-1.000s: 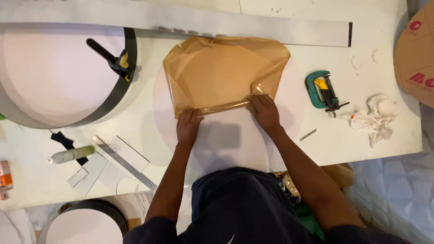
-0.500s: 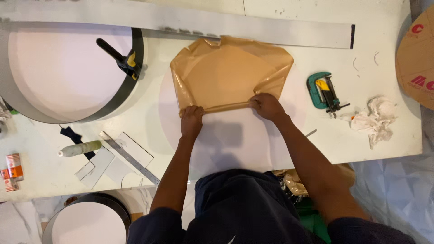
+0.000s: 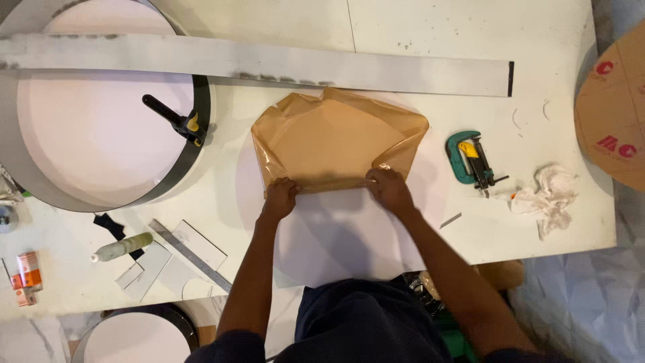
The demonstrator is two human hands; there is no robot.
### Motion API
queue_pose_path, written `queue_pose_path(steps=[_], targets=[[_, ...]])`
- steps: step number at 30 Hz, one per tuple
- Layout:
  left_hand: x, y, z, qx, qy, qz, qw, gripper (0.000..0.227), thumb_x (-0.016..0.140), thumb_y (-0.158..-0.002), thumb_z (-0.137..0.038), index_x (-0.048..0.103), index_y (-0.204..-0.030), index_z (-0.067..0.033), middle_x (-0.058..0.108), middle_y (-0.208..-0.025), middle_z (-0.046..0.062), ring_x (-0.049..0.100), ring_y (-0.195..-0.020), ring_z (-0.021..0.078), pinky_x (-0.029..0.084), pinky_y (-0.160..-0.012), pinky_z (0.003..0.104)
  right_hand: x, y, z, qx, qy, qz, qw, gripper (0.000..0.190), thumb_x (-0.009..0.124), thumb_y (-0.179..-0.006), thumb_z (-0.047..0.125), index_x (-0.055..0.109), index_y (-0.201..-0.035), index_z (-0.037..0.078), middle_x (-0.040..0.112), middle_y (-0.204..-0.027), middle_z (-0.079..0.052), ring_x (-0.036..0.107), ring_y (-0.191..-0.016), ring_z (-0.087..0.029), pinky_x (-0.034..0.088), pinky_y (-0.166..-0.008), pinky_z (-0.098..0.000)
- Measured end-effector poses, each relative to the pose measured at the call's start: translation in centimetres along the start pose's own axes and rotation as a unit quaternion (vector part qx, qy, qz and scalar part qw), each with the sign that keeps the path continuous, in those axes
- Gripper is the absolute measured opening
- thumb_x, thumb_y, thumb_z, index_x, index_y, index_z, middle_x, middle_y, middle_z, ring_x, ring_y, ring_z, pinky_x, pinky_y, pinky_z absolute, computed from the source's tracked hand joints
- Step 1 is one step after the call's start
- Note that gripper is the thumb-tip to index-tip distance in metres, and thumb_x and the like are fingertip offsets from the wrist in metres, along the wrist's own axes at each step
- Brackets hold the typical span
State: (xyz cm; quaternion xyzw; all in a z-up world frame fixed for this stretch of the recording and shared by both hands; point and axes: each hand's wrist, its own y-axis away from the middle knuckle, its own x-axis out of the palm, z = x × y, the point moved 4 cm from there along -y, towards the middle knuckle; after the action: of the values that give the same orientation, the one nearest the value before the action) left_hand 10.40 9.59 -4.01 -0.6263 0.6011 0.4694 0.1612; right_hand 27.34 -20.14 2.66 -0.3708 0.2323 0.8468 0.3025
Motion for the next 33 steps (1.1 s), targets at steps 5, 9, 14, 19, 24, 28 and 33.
queue_pose_path(steps=[5, 9, 14, 19, 24, 28, 33], targets=[[-0.1, -0.9, 0.5, 0.016, 0.040, 0.023, 0.999, 0.029, 0.052, -0.106, -0.035, 0.071, -0.096, -0.0154, 0.067, -0.088, 0.009, 0.066, -0.101, 0.0366, 0.050, -0.092, 0.054, 2.1, 2.5, -0.5, -0.060, 0.115, -0.168, 0.977, 0.017, 0.070, -0.096, 0.036, 0.074, -0.095, 0.020, 0.063, -0.118, -0.008, 0.060, -0.118, -0.033, 0.045, -0.106, -0.0450], [-2.3, -1.4, -0.8, 0.011, 0.101, 0.054, 0.993, 0.019, 0.056, -0.099, -0.019, 0.070, -0.094, -0.0077, 0.066, -0.082, 0.022, 0.066, -0.092, 0.0481, 0.050, -0.087, 0.057, 2.9, 1.8, -1.9, -0.080, 0.141, -0.164, 0.973, 0.018, 0.071, -0.092, 0.031, 0.074, -0.105, 0.019, 0.064, -0.116, -0.006, 0.062, -0.117, -0.027, 0.048, -0.100, -0.0407], [-3.5, -0.8, -1.7, -0.041, 0.173, 0.022, 0.984, 0.012, 0.062, -0.097, -0.020, 0.070, -0.095, -0.0116, 0.056, -0.067, 0.012, 0.060, -0.069, 0.0348, 0.047, -0.073, 0.046, 3.0, -1.0, -4.1, -0.085, 0.080, -0.058, 0.992, 0.030, 0.069, -0.095, 0.035, 0.068, -0.113, 0.011, 0.067, -0.102, -0.013, 0.069, -0.101, -0.034, 0.055, -0.089, -0.0459], [-5.5, 0.9, -5.3, -0.001, 0.151, -0.121, 0.981, 0.008, 0.070, -0.098, -0.021, 0.069, -0.096, -0.0129, 0.069, -0.081, 0.011, 0.069, -0.082, 0.0365, 0.054, -0.080, 0.044, -1.6, -3.6, -1.4, 0.047, -0.010, 0.117, 0.992, 0.027, 0.064, -0.095, 0.033, 0.072, -0.111, 0.013, 0.073, -0.106, -0.016, 0.069, -0.107, -0.041, 0.055, -0.095, -0.0543], [-4.6, 1.8, -5.1, -0.051, 0.115, -0.196, 0.972, 0.005, 0.070, -0.094, -0.013, 0.073, -0.099, -0.0136, 0.044, -0.118, 0.009, 0.053, -0.109, 0.0325, 0.045, -0.102, 0.043, 0.3, -5.9, -3.5, 0.075, -0.024, 0.158, 0.984, 0.024, 0.074, -0.085, 0.041, 0.077, -0.091, 0.019, 0.076, -0.089, -0.011, 0.073, -0.095, -0.039, 0.056, -0.089, -0.0532], [-5.3, 2.1, -4.9, -0.013, 0.043, -0.222, 0.974, 0.011, 0.076, -0.093, -0.031, 0.076, -0.099, -0.0220, 0.046, -0.109, 0.002, 0.051, -0.109, 0.0257, 0.041, -0.101, 0.041, 1.2, -6.4, -5.3, 0.048, 0.019, 0.184, 0.981, 0.031, 0.073, -0.083, 0.044, 0.077, -0.091, 0.014, 0.076, -0.091, -0.014, 0.072, -0.097, -0.042, 0.055, -0.091, -0.0543], [-4.6, 2.7, -5.4, 0.068, -0.140, -0.175, 0.972, 0.044, 0.072, -0.095, -0.033, 0.065, -0.131, -0.0086, 0.064, -0.117, 0.011, 0.062, -0.116, 0.0313, 0.047, -0.107, 0.047, -0.7, -7.0, -2.9, 0.065, 0.048, 0.212, 0.974, 0.029, 0.074, -0.082, 0.043, 0.079, -0.090, 0.015, 0.078, -0.093, -0.009, 0.074, -0.097, -0.035, 0.058, -0.088, -0.0496]])
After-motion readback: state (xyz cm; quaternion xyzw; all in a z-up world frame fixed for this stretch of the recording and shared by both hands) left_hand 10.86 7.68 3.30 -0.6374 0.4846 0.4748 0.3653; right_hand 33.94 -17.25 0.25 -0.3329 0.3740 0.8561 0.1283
